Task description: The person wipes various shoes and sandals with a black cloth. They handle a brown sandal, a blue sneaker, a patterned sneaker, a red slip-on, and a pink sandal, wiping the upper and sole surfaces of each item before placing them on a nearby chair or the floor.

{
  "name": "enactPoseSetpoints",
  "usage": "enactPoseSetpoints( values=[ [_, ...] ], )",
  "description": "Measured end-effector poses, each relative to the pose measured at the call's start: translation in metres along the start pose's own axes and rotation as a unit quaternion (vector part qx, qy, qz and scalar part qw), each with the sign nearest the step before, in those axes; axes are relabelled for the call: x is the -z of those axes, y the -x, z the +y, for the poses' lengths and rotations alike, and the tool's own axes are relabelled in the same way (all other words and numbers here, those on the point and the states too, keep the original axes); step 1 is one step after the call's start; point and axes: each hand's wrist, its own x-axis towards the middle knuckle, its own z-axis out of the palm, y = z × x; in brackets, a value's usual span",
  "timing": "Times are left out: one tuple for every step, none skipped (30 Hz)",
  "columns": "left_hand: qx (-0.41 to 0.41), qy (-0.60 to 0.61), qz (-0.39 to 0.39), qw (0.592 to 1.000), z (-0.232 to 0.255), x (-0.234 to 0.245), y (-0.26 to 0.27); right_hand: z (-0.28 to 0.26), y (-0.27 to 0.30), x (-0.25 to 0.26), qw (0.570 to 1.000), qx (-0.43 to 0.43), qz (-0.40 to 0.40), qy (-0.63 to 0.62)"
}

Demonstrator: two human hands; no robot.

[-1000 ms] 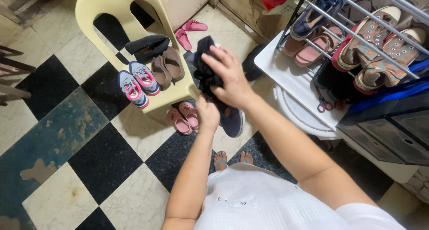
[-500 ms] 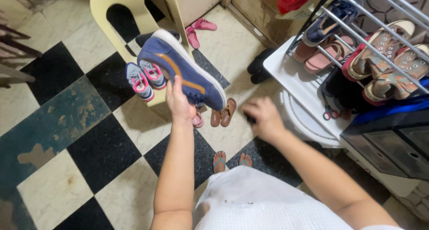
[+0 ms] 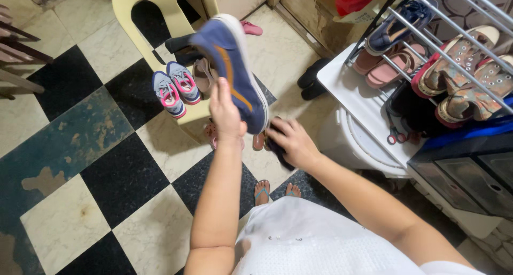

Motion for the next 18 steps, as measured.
enactPoseSetpoints(
  values=[
    [-0.016,0.0,0.009,1.0,0.006,0.007,-0.004,0.004,0.018,-0.004,0.998,-0.057,0.004,-0.033],
    [-0.032,-0.001,0.018,0.999,0.009,0.014,-0.007,0.01,0.028,-0.003,0.991,-0.113,0.008,-0.066],
    [-0.059,-0.039,0.008,0.997,0.009,0.017,-0.011,0.023,0.027,0.006,0.984,-0.153,0.047,-0.079],
    [-0.086,-0.078,-0.001,0.993,0.006,0.018,-0.014,0.031,0.017,0.014,0.973,-0.192,0.085,-0.092],
    [-0.102,-0.12,-0.008,0.987,0.004,0.025,-0.006,0.035,0.007,0.027,0.968,-0.194,0.125,-0.097],
    [-0.103,-0.205,0.011,0.973,0.001,0.029,0.004,0.039,-0.005,0.048,0.961,-0.196,0.165,-0.101],
    [-0.109,-0.283,0.022,0.953,-0.003,0.022,0.007,0.036,-0.02,0.065,0.951,-0.186,0.208,-0.136],
    [-0.114,-0.36,0.033,0.925,-0.006,0.012,0.011,0.028,-0.036,0.08,0.937,-0.174,0.25,-0.171],
    [-0.128,-0.388,0.009,0.913,-0.007,0.003,0.019,0.015,-0.05,0.09,0.943,-0.131,0.277,-0.132],
    [-0.141,-0.415,-0.015,0.899,-0.009,-0.007,0.029,0.002,-0.063,0.094,0.945,-0.086,0.302,-0.092],
    [-0.153,-0.443,-0.035,0.883,-0.01,-0.014,0.042,-0.009,-0.075,0.093,0.944,-0.041,0.324,-0.056],
    [-0.169,-0.482,-0.05,0.859,-0.013,-0.02,0.052,-0.016,-0.084,0.089,0.95,-0.008,0.312,-0.018],
    [-0.186,-0.519,-0.063,0.832,-0.015,-0.025,0.06,-0.02,-0.094,0.083,0.953,0.028,0.3,0.019],
    [-0.202,-0.555,-0.076,0.803,-0.014,-0.026,0.065,-0.019,-0.099,0.077,0.954,0.063,0.288,0.055],
    [-0.234,-0.559,-0.106,0.788,-0.014,-0.024,0.067,-0.01,-0.099,0.074,0.959,0.04,0.278,0.019],
    [-0.266,-0.562,-0.136,0.771,-0.014,-0.02,0.068,0.002,-0.096,0.073,0.963,0.016,0.268,-0.016],
    [-0.294,-0.565,-0.167,0.753,-0.012,-0.015,0.071,0.014,-0.091,0.072,0.965,-0.011,0.256,-0.052],
    [-0.312,-0.563,-0.174,0.745,-0.011,-0.009,0.071,0.034,-0.098,0.071,0.964,-0.049,0.253,-0.066]
  ],
)
